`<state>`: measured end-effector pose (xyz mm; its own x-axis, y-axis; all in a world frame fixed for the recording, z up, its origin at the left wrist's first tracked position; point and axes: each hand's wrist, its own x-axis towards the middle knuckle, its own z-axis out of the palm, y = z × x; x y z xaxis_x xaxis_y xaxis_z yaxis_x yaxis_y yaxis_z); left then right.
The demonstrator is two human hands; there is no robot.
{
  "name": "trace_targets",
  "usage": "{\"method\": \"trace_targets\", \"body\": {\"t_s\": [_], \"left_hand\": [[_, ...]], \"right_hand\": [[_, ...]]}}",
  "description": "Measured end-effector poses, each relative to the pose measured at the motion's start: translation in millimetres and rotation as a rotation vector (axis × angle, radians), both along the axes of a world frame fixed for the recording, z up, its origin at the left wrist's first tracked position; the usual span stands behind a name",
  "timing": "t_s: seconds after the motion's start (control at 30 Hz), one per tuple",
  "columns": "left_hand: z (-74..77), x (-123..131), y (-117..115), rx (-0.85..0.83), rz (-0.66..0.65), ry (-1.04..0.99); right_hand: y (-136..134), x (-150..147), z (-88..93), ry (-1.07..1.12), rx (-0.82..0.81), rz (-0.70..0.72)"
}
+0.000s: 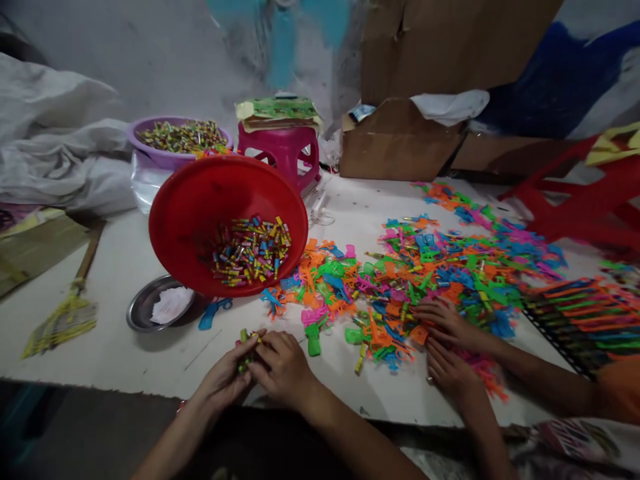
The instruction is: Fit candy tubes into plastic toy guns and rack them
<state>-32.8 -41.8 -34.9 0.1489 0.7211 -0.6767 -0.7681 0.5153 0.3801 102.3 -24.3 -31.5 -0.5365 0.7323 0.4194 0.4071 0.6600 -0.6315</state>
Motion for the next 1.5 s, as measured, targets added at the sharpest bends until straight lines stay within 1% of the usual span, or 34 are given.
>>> {"method": "trace_targets", "body": {"t_s": [0.03, 0.07, 0.1, 0.17, 0.23, 0.27, 0.33, 0.43, 0.53, 0.57, 0.63, 0.7, 0.73, 0.8, 0.87, 0.9, 0.93, 1.0, 1.07, 1.13, 1.33, 1.43, 1.5], "left_hand": [[0.8, 0, 1, -0.014, 0.031, -0.008], [0.7, 1, 2, -0.025, 0.062, 0.009], [-0.1, 1, 2, -0.029, 0.088, 0.051], [-2.3, 3, 5, -0.005, 0.116, 0.179], [-3.2, 4, 7, 0.075, 0.096, 0.305], [-2.9, 5, 8, 0.127, 0.068, 0.354], [-1.0, 9, 9, 0.226, -0.012, 0.448], [0.2, 16, 8, 0.342, -0.130, 0.660], [-5.7, 18, 7, 0.426, -0.198, 0.851], [-8.9, 18, 6, 0.436, -0.212, 0.869], [-15.4, 19, 5, 0.424, -0.225, 0.838], [-19.3, 21, 4, 0.402, -0.227, 0.781], [-19.6, 23, 4, 0.394, -0.223, 0.764], [-15.8, 26, 3, 0.384, -0.205, 0.754], [-6.6, 28, 3, 0.388, -0.197, 0.761], [-0.4, 28, 4, 0.395, -0.197, 0.774], [6.3, 29, 4, 0.405, -0.198, 0.793], [19.2, 29, 5, 0.430, -0.191, 0.829], [28.1, 30, 7, 0.459, -0.183, 0.850], [30.5, 29, 7, 0.495, -0.178, 0.878], [15.3, 23, 4, 0.579, -0.203, 1.034], [16.2, 27, 2, 0.646, -0.209, 1.067], [19.7, 32, 2, 0.642, -0.221, 1.009]], "right_hand": [[-1, 3, 1.9, 0.001, -0.006, 0.031], [0, 9, 3.6, 0.021, -0.025, 0.006], [2, 17, 4.5, 0.041, -0.046, -0.068], [10, 37, 2.4, 0.007, -0.083, -0.325], [19, 56, -5.7, -0.149, -0.123, -0.576], [23, 62, -11.5, -0.237, -0.142, -0.655], [28, 68, -23.8, -0.344, -0.180, -0.730], [31, 62, -36.7, -0.303, -0.234, -0.724], [29, 53, -39.5, -0.260, -0.219, -0.720], [29, 51, -39.5, -0.260, -0.194, -0.734], [30, 49, -39.4, -0.246, -0.160, -0.747], [33, 47, -38.8, -0.149, -0.191, -0.737], [34, 47, -37.6, -0.061, -0.238, -0.715], [34, 45, -31.7, 0.166, -0.390, -0.639], [30, 41, -21.3, 0.384, -0.570, -0.514], [27, 39, -15.1, 0.459, -0.646, -0.448], [23, 36, -9.0, 0.506, -0.703, -0.391], [16, 30, 1.2, 0.527, -0.743, -0.316], [11, 25, 6.6, 0.488, -0.706, -0.283], [10, 23, 7.7, 0.429, -0.634, -0.280], [6, 17, 6.4, 0.275, -0.435, -0.336], [3, 9, 8.3, 0.261, -0.395, -0.344], [5, 15, 10.3, 0.247, -0.405, -0.348]]}}
